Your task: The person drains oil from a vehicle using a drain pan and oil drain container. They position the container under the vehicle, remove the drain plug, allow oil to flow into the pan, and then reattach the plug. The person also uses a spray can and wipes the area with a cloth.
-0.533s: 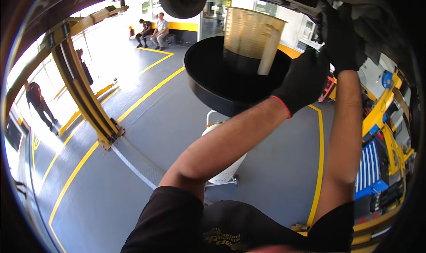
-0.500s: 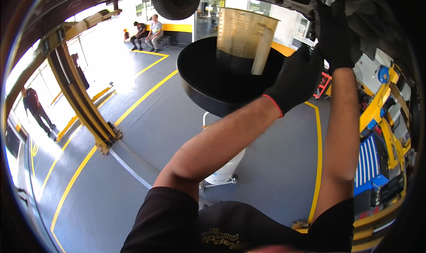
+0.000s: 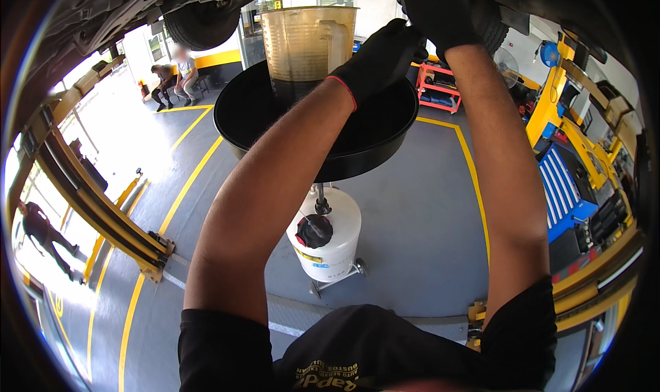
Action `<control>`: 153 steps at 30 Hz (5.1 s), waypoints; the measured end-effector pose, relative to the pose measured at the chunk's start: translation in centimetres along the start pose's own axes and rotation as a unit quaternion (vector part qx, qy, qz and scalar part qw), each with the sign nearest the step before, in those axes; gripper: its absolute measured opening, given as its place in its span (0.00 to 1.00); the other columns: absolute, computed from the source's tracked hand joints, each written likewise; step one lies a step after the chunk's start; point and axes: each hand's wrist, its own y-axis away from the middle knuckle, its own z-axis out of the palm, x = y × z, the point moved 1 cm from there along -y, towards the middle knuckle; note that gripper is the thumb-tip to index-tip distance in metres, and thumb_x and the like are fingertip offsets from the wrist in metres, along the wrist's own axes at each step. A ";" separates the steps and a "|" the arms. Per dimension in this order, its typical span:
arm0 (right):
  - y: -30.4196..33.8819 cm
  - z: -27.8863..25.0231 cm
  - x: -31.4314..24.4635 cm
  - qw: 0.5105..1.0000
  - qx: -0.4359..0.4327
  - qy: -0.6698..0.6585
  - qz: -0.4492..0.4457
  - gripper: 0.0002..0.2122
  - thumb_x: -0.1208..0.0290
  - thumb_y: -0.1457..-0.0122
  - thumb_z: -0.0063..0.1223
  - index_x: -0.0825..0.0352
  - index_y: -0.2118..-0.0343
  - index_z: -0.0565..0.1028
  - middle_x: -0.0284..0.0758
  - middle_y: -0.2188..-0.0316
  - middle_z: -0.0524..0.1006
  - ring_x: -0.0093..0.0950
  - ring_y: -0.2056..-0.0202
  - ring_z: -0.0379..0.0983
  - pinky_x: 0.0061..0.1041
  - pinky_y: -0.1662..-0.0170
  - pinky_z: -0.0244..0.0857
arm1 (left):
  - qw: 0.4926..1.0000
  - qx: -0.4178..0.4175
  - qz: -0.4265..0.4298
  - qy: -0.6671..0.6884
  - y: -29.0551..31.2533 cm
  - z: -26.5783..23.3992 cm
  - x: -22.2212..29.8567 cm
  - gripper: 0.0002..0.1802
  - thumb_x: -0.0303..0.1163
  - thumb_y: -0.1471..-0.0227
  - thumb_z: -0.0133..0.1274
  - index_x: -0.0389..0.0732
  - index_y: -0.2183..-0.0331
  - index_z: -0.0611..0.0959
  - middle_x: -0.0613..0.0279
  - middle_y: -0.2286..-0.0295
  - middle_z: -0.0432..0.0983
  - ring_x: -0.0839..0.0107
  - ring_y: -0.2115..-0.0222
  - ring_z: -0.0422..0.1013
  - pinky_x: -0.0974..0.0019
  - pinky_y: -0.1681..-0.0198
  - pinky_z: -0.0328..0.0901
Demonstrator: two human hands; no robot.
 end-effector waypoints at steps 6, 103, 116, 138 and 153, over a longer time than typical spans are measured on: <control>-0.8 -0.5 0.9 0.958 -0.065 0.232 -0.156 0.38 0.61 0.33 0.52 0.86 0.34 0.46 0.69 0.67 0.75 0.60 0.69 0.76 0.53 0.64 0.70 | 0.951 0.119 -0.055 0.280 0.4 3.3 -1.3 0.17 0.41 0.33 0.47 0.35 0.57 0.75 0.63 0.69 0.75 0.72 0.69 0.69 0.67 0.61 0.68; -1.2 -0.5 0.0 0.876 -0.079 -0.409 0.242 0.09 0.57 0.36 0.56 0.54 0.58 0.72 0.29 0.74 0.72 0.23 0.79 0.67 0.25 0.78 0.60 | 0.975 0.067 -0.212 -0.002 0.5 1.0 4.8 0.12 0.29 0.38 0.47 0.29 0.59 0.78 0.41 0.70 0.79 0.44 0.67 0.78 0.50 0.63 0.72; -1.7 -1.2 -2.0 0.754 -0.085 -0.546 0.354 0.16 0.46 0.33 0.49 0.55 0.62 0.72 0.24 0.77 0.70 0.18 0.81 0.63 0.20 0.80 0.54 | 0.985 0.075 -0.144 -0.065 0.7 -0.1 6.4 0.22 0.19 0.47 0.50 0.33 0.49 0.73 0.38 0.69 0.77 0.41 0.68 0.75 0.49 0.66 0.68; -1.2 -2.8 -4.6 0.887 0.022 -0.403 0.224 0.26 0.83 0.41 0.57 0.67 0.39 0.66 0.32 0.71 0.76 0.17 0.75 0.73 0.21 0.73 0.69 | 0.998 0.002 -0.047 0.034 0.3 -2.5 2.8 0.09 0.26 0.44 0.55 0.33 0.61 0.78 0.53 0.78 0.76 0.55 0.75 0.75 0.59 0.69 0.70; 1.5 -4.5 -3.5 0.864 0.068 -0.404 0.292 0.20 0.84 0.43 0.59 0.67 0.49 0.66 0.34 0.64 0.76 0.19 0.72 0.74 0.21 0.74 0.73 | 0.975 -0.081 0.076 -0.195 0.2 -0.7 3.0 0.13 0.23 0.50 0.56 0.35 0.60 0.80 0.47 0.74 0.78 0.51 0.70 0.78 0.55 0.64 0.73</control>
